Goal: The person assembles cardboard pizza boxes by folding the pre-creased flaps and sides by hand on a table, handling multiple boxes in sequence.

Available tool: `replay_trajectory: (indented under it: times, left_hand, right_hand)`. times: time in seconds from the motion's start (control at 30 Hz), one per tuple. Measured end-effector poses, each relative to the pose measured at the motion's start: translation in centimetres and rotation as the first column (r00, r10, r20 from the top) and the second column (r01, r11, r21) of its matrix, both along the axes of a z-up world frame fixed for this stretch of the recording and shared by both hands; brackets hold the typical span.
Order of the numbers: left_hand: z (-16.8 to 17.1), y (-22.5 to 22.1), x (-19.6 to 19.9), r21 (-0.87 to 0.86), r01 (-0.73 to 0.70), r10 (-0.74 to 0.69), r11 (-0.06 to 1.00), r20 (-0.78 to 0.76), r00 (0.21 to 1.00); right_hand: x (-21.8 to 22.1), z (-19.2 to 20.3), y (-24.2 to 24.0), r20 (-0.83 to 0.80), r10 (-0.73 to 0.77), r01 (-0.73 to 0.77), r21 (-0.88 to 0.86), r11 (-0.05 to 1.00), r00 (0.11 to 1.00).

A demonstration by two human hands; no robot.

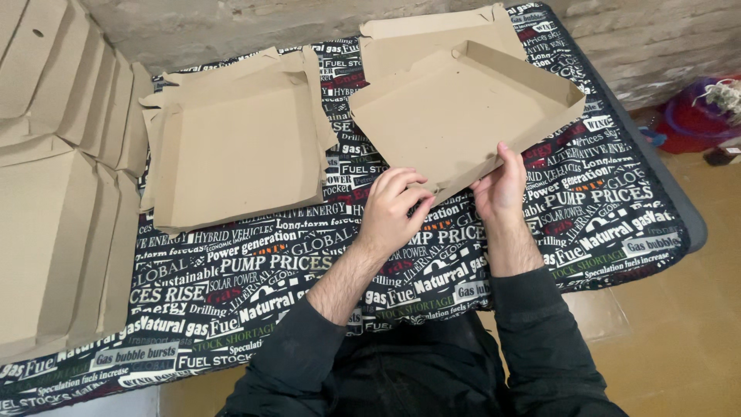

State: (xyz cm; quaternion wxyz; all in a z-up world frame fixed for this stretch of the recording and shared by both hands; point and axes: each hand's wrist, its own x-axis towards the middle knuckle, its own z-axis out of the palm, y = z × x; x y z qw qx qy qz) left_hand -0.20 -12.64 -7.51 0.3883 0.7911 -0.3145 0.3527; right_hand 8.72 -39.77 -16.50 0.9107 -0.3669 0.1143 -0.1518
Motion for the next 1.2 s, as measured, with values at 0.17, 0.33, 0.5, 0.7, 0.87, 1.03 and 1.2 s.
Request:
replay_trajectory:
  times: [0.17,0.33,0.5,0.7,0.87,1.03,1.2]
  left_hand:
    - [0.2,-0.8,-0.2,0.053,0.027,-0.025,0.998,-0.033,0.999]
    - [0.2,-0.6,0.0,0.084,-0.013,0.017,0.996,-0.043,0.999]
    - [0.1,0.0,-0.2,0.082,-0.069,0.075,0.994,-0.075,0.994]
    - [2.1,3.9,-2.2,0.087,-0.091,0.097,0.992,-0.075,0.992]
    - [4.1,15.2,-3.6,0.088,-0.190,0.196,0.978,-0.076,0.978]
    - [2.6,32.3,-4.5,0.052,-0.527,0.529,0.848,-0.064,0.846]
    - [1.4,38.0,-7.2,0.123,-0.631,0.628,0.766,-0.352,0.694]
  right_hand:
    - [0.2,-1.2,-0.3,0.050,0.000,0.003,-0.055,0.998,0.999]
    - [0.3,-1.6,-0.3,0.067,0.009,-0.004,-0.071,0.997,0.998]
    - [-1.8,2.8,1.5,0.028,-0.033,0.035,-0.065,0.997,0.999]
    - [-1.2,1.3,0.7,-0.003,-0.066,0.066,-0.054,0.996,0.998]
    - [0.8,-1.4,-1.9,0.033,-0.082,0.082,-0.022,0.996,0.996]
    - [4.8,-4.3,-5.2,0.256,-0.295,0.342,-0.161,0.926,0.921]
    - [2.0,10.6,4.3,0.415,-0.213,0.343,-0.270,0.900,0.885]
